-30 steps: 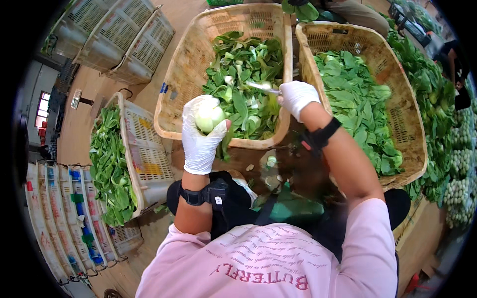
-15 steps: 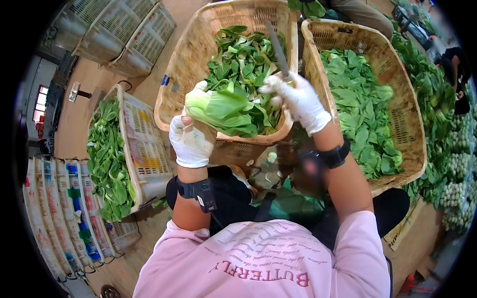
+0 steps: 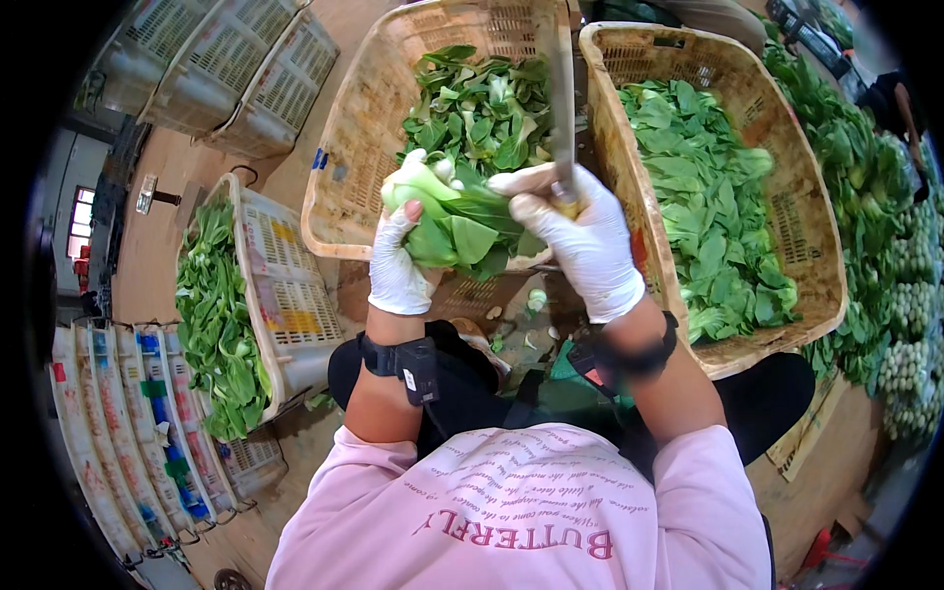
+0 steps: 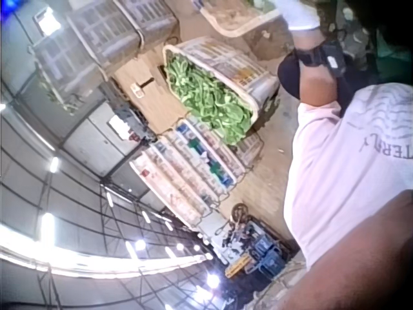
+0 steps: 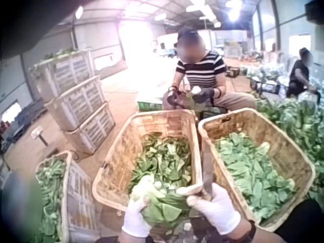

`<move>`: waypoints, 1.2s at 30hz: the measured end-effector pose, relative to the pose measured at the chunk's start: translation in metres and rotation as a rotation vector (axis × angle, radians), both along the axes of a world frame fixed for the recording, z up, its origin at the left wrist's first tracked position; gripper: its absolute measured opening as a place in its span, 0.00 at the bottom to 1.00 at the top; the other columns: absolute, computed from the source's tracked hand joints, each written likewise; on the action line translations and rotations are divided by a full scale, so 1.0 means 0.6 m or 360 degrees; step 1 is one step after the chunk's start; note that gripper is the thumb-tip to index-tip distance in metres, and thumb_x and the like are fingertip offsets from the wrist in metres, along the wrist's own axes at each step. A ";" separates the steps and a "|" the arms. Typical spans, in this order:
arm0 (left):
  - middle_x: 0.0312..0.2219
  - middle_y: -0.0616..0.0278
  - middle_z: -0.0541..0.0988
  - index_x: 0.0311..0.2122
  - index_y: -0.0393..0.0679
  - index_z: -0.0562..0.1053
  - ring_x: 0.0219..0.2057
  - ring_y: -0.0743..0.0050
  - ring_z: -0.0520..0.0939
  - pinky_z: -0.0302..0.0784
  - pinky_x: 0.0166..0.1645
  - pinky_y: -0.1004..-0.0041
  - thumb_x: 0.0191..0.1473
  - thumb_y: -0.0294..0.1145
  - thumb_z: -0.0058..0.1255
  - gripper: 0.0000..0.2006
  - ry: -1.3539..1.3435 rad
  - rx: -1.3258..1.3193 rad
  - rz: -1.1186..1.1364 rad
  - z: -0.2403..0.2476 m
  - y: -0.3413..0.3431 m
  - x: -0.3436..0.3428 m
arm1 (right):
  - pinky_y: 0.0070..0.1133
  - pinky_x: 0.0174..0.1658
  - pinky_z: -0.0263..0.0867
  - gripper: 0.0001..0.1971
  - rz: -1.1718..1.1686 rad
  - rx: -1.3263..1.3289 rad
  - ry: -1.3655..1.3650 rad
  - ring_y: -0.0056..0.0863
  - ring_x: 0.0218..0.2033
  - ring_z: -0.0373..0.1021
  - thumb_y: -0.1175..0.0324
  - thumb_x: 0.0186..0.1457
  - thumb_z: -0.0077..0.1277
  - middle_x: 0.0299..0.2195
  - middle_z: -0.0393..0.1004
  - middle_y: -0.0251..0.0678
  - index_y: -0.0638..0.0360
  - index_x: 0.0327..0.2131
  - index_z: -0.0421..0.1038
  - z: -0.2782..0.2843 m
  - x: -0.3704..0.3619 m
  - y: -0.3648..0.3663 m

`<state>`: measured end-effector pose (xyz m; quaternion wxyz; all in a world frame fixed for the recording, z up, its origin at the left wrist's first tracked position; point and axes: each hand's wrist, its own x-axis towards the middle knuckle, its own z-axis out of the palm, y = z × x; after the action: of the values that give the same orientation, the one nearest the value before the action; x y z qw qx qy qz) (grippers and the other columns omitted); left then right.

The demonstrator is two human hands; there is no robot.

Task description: The person trims the ends of leafy green vegetables using a knife and places them into a large plastic basket.

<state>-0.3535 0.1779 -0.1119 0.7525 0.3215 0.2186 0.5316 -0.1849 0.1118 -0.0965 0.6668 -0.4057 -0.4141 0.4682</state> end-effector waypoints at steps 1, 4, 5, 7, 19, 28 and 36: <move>0.47 0.53 0.72 0.55 0.42 0.62 0.46 0.56 0.75 0.70 0.54 0.58 0.46 0.32 0.54 0.28 -0.0178 -0.0037 -0.0087 -0.002 0.004 -0.002 | 0.18 0.44 0.66 0.06 -0.0057 -0.0054 0.0043 0.20 0.37 0.70 0.75 0.54 0.52 0.35 0.76 0.35 0.61 0.37 0.70 0.001 0.013 -0.001; 0.47 0.50 0.72 0.54 0.41 0.62 0.47 0.53 0.74 0.67 0.56 0.55 0.40 0.28 0.52 0.31 -0.0549 -0.0096 -0.0231 -0.008 0.018 -0.007 | 0.09 0.25 0.57 0.06 -0.0401 -0.0295 -0.0023 0.09 0.23 0.62 0.69 0.57 0.50 0.31 0.76 0.33 0.59 0.37 0.70 -0.003 0.042 -0.009; 0.47 0.50 0.72 0.54 0.40 0.62 0.47 0.53 0.74 0.67 0.56 0.55 0.40 0.28 0.53 0.31 -0.0536 -0.0059 -0.0241 -0.008 0.019 -0.005 | 0.05 0.19 0.51 0.07 -0.0491 -0.0299 -0.0071 0.05 0.19 0.59 0.67 0.58 0.49 0.30 0.76 0.31 0.59 0.37 0.70 -0.013 0.057 -0.013; 0.47 0.50 0.72 0.53 0.40 0.62 0.46 0.54 0.74 0.67 0.56 0.56 0.40 0.29 0.53 0.30 -0.0511 0.0006 -0.0282 -0.010 0.020 0.003 | 0.12 0.27 0.62 0.10 -0.0407 -0.0230 -0.0205 0.14 0.25 0.65 0.66 0.56 0.52 0.33 0.76 0.34 0.60 0.38 0.69 -0.010 0.076 -0.028; 0.61 0.55 0.55 0.65 0.48 0.47 0.61 0.62 0.56 0.43 0.63 0.61 0.50 0.59 0.47 0.43 0.0810 0.0523 -0.0474 -0.037 -0.028 0.191 | 0.18 0.34 0.67 0.15 -0.0886 -0.0590 -0.0184 0.18 0.29 0.68 0.70 0.45 0.62 0.28 0.70 0.29 0.60 0.35 0.67 -0.062 0.264 -0.243; 0.47 0.62 0.74 0.53 0.42 0.68 0.49 0.72 0.72 0.63 0.53 0.72 0.57 0.43 0.45 0.22 0.1263 0.0888 -0.1140 -0.023 -0.061 0.333 | 0.22 0.25 0.66 0.25 -0.2145 -0.0247 0.0193 0.22 0.25 0.67 0.50 0.50 0.56 0.23 0.68 0.35 0.63 0.41 0.67 -0.050 0.699 -0.437; 0.35 0.52 0.79 0.39 0.33 0.75 0.33 0.61 0.79 0.74 0.39 0.65 0.44 0.53 0.53 0.29 0.3120 0.1759 -0.2686 -0.154 -0.113 0.589 | 0.18 0.23 0.68 0.13 -0.1203 -0.0222 0.0170 0.24 0.21 0.72 0.60 0.57 0.49 0.23 0.74 0.37 0.58 0.39 0.66 -0.025 0.600 -0.337</move>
<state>-0.0001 0.1102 -0.2045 0.1629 0.8391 0.1569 -0.4947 0.1750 -0.0905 -0.1112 0.7838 -0.5491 -0.1672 0.2371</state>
